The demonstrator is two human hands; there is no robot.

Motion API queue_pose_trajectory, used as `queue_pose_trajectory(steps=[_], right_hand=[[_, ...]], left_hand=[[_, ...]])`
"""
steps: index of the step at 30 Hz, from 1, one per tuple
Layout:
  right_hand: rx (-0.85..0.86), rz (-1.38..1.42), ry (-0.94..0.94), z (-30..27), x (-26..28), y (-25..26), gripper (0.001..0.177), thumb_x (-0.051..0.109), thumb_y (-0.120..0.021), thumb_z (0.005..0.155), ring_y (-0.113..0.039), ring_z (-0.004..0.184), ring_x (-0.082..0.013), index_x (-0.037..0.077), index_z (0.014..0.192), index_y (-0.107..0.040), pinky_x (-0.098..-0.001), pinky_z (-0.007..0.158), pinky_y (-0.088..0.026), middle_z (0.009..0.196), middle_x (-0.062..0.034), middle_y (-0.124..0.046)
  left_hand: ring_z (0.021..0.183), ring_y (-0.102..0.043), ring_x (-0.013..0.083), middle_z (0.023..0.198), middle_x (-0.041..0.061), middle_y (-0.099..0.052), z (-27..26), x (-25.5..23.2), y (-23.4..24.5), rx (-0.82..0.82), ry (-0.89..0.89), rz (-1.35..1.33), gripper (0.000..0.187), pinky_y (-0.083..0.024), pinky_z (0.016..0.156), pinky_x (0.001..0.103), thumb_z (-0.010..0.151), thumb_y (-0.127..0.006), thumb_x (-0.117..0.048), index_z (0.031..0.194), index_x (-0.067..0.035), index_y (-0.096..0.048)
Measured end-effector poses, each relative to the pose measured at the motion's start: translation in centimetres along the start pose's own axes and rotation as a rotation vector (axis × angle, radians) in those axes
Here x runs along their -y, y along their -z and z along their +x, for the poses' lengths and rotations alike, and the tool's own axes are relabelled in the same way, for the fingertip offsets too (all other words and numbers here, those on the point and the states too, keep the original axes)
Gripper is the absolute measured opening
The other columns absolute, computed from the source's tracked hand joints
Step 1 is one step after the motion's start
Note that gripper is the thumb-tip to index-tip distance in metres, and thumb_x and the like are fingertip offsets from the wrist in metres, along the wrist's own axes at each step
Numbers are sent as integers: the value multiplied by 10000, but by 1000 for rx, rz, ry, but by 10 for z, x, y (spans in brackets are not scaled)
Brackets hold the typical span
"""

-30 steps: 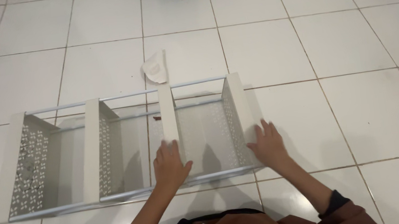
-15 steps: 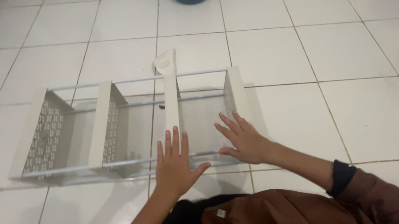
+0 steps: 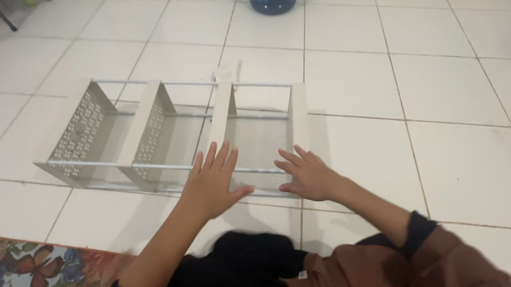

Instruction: The person assembles a white plastic shelving unit by inserting vertical rods into perforated shelves. They connect multiple shelf layers, adjust the frame, and handle individual components on a tiled floor.

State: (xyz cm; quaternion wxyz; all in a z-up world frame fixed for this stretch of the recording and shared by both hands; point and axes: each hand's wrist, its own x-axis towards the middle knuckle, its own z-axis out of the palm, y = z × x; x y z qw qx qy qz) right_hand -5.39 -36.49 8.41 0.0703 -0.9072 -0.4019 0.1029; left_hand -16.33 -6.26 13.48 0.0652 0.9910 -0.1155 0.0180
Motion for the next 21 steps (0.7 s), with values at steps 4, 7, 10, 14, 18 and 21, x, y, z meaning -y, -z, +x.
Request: queue_pose_trajectory(steps=[4, 7, 10, 14, 18, 21], right_hand=[[-71, 54, -35, 20, -23, -54, 749, 520, -698, 1041, -290, 1656, -487, 155, 1665, -504, -612, 1319, -318, 1816, -146, -343], [-167, 2, -106, 26, -33, -95, 734, 402, -776, 975, -325, 1627, -477, 129, 1612, -531, -641, 1269, -315, 1785, -150, -396], [-330, -12, -96, 25, -37, -124, 705, 266, -825, 901, -400, 1578, -488, 79, 1535, -579, -620, 1233, -362, 1711, -164, -509], [-531, 50, -125, 19, -22, -148, 589, 121, -816, 930, -491, 1554, -489, 59, 1482, -620, -568, 1205, -441, 1543, -134, -640], [-554, 197, -172, 23, -18, -153, 414, 61, -751, 984, -656, 1400, -350, 113, 1385, -659, -523, 1436, -439, 1393, -63, -724], [-1036, 494, -260, 21, -7, -168, 636, 66, -769, 897, -487, 1418, -512, -71, 1485, -567, -523, 1178, -419, 1465, -368, -499]], left_hand=[[1673, -218, 459, 1814, 219, -285, 60, 9, -50, 33, 26, -48, 913, -200, 1336, 591, 1056, -586, -642, 1720, -61, -350], [1653, -295, 479, 1802, 230, -337, 103, -2, -114, 100, -17, -92, 795, -250, 1337, 583, 1111, -566, -548, 1711, -58, -386], [1619, -351, 471, 1759, 229, -407, 125, -23, -177, 53, -70, -173, 683, -284, 1305, 607, 1121, -562, -455, 1665, -55, -455], [1393, -614, 409, 1443, 191, -716, 125, -44, -218, -56, -152, -339, 435, -395, 1200, 647, 1108, -590, -349, 1416, -50, -661], [1012, -707, 341, 1033, 96, -767, 113, -50, -213, -97, -139, -325, 239, -501, 948, 528, 1077, -657, -327, 1068, -98, -723], [868, -679, 312, 900, 81, -730, 99, -56, -200, -178, -144, -295, 309, -455, 846, 498, 1101, -678, -396, 981, -115, -726]])
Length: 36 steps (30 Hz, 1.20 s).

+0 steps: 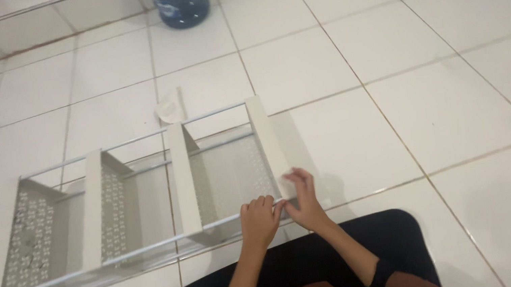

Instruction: The person assembles a white plastic shelving unit by inserting vertical rods into perforated shelves. They connect multiple shelf layers, adjust the frame, and handle individual components on a tiled floor.

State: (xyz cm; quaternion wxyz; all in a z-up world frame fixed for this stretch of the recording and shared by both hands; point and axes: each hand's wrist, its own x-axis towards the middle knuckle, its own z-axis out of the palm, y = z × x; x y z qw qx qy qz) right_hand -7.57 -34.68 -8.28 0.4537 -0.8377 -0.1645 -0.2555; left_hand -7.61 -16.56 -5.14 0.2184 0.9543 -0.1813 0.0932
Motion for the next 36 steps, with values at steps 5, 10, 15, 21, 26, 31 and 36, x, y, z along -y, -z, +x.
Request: queue_pose_trajectory(steps=[5, 10, 15, 21, 26, 31, 36], right_hand=[[-226, 541, -622, -37, 18, -30, 596, 257, -678, 1041, -585, 1310, -218, -43, 1528, -510, -349, 1095, -488, 1375, -102, -643], [-231, 289, -1030, -41, 45, -30, 479, 398, -817, 1036, -593, 794, -156, -65, 1111, -720, -336, 717, -529, 847, -102, -690], [-330, 232, -950, -24, 45, -27, 492, 360, -843, 1032, -494, 666, -121, -61, 824, -693, -343, 605, -469, 713, -57, -600], [-330, 320, -909, -23, 23, -29, 390, 312, -845, 1024, -537, 703, -76, -43, 876, -783, -298, 628, -472, 748, -18, -682], [-287, 454, -905, -21, 5, -22, 307, 261, -808, 1040, -580, 720, -72, -24, 927, -812, -283, 640, -492, 798, -5, -734], [-274, 511, -898, -27, -5, -24, 305, 254, -798, 1056, -585, 703, -71, -26, 936, -805, -271, 623, -484, 795, -9, -732], [-268, 507, -870, -23, -2, -23, 344, 265, -799, 1077, -544, 693, -62, -32, 905, -780, -266, 601, -453, 782, 1, -693]], left_hand=[[836, -676, 266, 890, 35, -729, -25, -20, 9, -271, -104, -67, 177, -425, 852, 491, 1050, -669, -278, 984, -148, -768], [868, -675, 259, 894, 33, -709, -57, -33, 9, -175, -79, -40, 167, -436, 890, 468, 1064, -649, -252, 972, -140, -731], [781, -670, 247, 827, 23, -728, -47, -31, 7, -93, -40, -106, 261, -422, 787, 444, 1088, -659, -317, 906, -139, -713], [612, -666, 238, 712, 19, -732, -33, -17, 8, -65, -79, -157, 364, -451, 613, 408, 1077, -689, -413, 831, -147, -730], [500, -648, 223, 637, 7, -722, -22, -20, 7, -99, -114, -147, 400, -473, 494, 385, 1060, -705, -452, 797, -154, -750], [460, -635, 226, 597, 11, -712, -19, -23, 10, -42, -71, -119, 428, -461, 452, 376, 1050, -728, -469, 751, -163, -755], [471, -645, 242, 598, 24, -710, -16, -23, 16, 78, -18, -146, 392, -474, 466, 388, 1035, -741, -459, 787, -157, -766]])
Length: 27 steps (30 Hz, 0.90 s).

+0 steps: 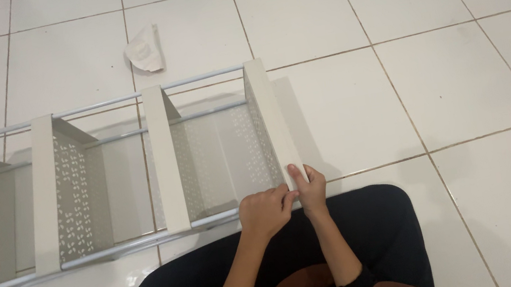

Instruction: The person assembles a white plastic shelving unit by inserting vertical rods into perforated shelves. They connect multiple shelf layers, adjust the frame, and handle individual components on a tiled floor.

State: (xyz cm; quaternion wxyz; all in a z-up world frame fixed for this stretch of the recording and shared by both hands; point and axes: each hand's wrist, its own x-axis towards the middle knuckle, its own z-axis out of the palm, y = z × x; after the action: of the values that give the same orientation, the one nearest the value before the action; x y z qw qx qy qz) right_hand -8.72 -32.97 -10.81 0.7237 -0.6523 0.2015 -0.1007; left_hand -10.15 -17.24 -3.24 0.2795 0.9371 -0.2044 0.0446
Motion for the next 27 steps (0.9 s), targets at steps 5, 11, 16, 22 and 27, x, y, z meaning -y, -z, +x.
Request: queue_pose_trajectory(steps=[5, 11, 16, 22, 27], right_hand=[[-7, -275, -34, -7, 27, 4, 394, 337, -766, 1077, -583, 708, -114, -45, 988, -806, -340, 636, -507, 775, -89, -718], [-53, -677, 296, -6, 48, -5, 562, 481, -741, 1099, -768, 871, -384, -53, 1260, -675, -473, 754, -599, 965, -238, -785], [-74, -801, 58, 7, 60, -24, 507, 501, -568, 1147, -732, 745, -429, 9, 1076, -670, -514, 698, -553, 805, -260, -748], [-17, -708, 29, 13, 69, -21, 496, 452, -563, 1147, -700, 632, -386, -1, 951, -615, -500, 634, -533, 726, -254, -701], [-14, -591, 108, 13, 40, -15, 441, 399, -554, 1158, -671, 661, -382, -6, 1005, -638, -495, 669, -540, 748, -246, -678]], left_hand=[[721, -688, 240, 827, 22, -748, -10, -2, 9, -198, -147, -18, 179, -477, 677, 419, 1043, -720, -304, 995, -144, -786], [688, -654, 260, 762, 43, -697, -14, -5, -1, -278, -79, 70, 182, -453, 665, 421, 1000, -767, -292, 897, -143, -769], [542, -617, 226, 633, 19, -657, -9, 5, -14, -359, -90, 61, 232, -429, 541, 395, 966, -759, -255, 757, -159, -733], [431, -575, 178, 518, -16, -615, 2, 5, -26, -493, -90, 160, 426, -410, 458, 336, 978, -795, -315, 589, -185, -676], [437, -584, 162, 524, -29, -623, -8, 11, -24, -524, -125, 139, 400, -418, 468, 322, 969, -789, -308, 599, -196, -684]])
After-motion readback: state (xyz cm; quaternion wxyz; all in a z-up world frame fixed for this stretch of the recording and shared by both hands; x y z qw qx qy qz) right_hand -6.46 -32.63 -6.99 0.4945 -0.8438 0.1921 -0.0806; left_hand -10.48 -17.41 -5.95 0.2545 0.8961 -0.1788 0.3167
